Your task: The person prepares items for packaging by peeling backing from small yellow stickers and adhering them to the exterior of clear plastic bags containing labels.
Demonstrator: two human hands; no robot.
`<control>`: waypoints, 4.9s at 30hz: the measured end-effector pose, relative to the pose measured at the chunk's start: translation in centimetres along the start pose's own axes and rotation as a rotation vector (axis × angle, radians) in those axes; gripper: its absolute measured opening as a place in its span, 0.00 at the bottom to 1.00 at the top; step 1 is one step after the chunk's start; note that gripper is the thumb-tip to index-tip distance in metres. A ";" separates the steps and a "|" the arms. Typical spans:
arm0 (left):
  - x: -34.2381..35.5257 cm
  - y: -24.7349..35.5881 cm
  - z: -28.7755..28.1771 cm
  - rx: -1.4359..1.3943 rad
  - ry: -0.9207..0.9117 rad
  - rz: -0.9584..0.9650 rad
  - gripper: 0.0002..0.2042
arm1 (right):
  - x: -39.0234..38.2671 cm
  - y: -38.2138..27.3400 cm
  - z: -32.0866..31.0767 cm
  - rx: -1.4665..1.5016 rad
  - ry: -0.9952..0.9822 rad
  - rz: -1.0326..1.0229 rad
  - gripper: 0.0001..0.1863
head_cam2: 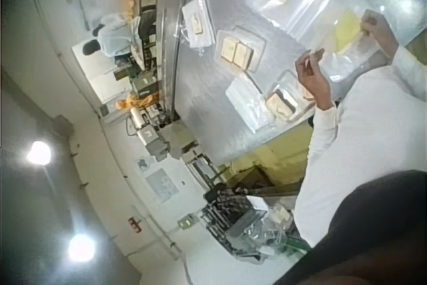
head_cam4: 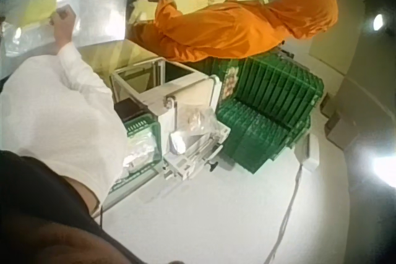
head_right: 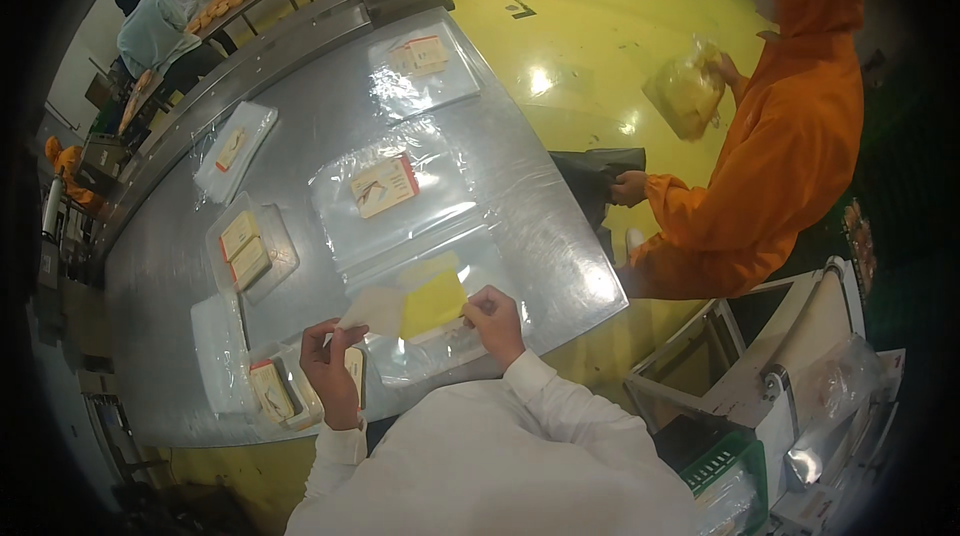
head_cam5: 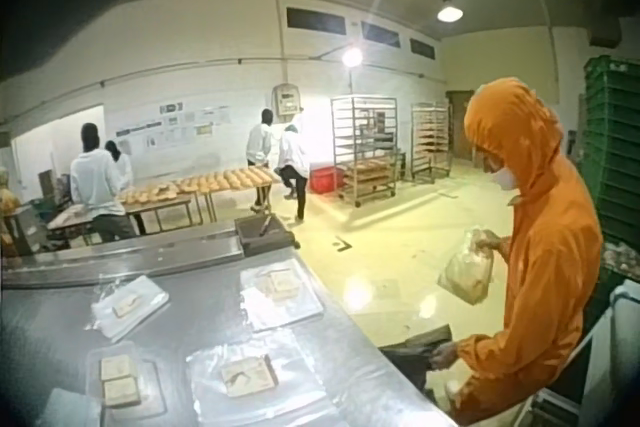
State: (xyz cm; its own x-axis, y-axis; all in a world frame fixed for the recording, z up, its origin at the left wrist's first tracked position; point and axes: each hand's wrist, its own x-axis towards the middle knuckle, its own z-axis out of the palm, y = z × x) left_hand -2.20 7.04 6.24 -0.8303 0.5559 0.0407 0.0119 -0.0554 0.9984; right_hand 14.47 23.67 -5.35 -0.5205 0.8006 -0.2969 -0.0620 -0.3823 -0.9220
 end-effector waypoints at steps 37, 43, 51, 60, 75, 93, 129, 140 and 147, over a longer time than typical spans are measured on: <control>-0.7 -9.0 3.7 0.493 -0.422 0.670 0.13 | -1.4 -2.2 2.3 -0.021 0.042 -0.020 0.07; -0.5 -12.2 1.0 0.519 -0.230 0.300 0.27 | 3.2 -0.9 -1.8 -0.162 0.189 -0.166 0.05; 0.9 -16.9 -0.9 0.424 -0.275 0.046 0.35 | 3.8 2.6 -2.4 -0.448 0.087 -0.050 0.07; 0.6 -17.4 -1.1 0.489 -0.271 0.083 0.33 | 4.3 3.3 -1.3 -0.573 0.099 0.040 0.11; 0.9 -17.0 -1.2 0.498 -0.310 0.093 0.30 | 4.3 3.5 -0.8 -0.574 0.112 0.046 0.12; 1.1 -14.8 -0.2 1.138 -0.586 0.363 0.33 | 2.6 2.1 3.2 -1.222 -0.346 -0.657 0.25; -2.7 -14.5 -10.5 0.913 -0.089 0.067 0.32 | 17.0 0.0 -15.5 -1.240 0.517 -0.382 0.27; -1.8 -14.5 -11.8 0.870 -0.179 0.084 0.30 | 13.3 2.6 -12.0 -0.750 0.616 -0.496 0.16; -0.8 -14.9 -12.1 0.797 -0.110 0.131 0.14 | 6.3 3.7 -3.9 -0.553 0.536 -0.417 0.14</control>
State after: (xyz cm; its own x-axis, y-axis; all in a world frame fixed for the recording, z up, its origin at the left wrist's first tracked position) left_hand -8.50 -2.64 -9.13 -0.7358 0.6662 0.1216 0.5324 0.4581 0.7118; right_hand 14.34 29.09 -11.57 -0.0680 0.9875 0.1422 0.3365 0.1569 -0.9285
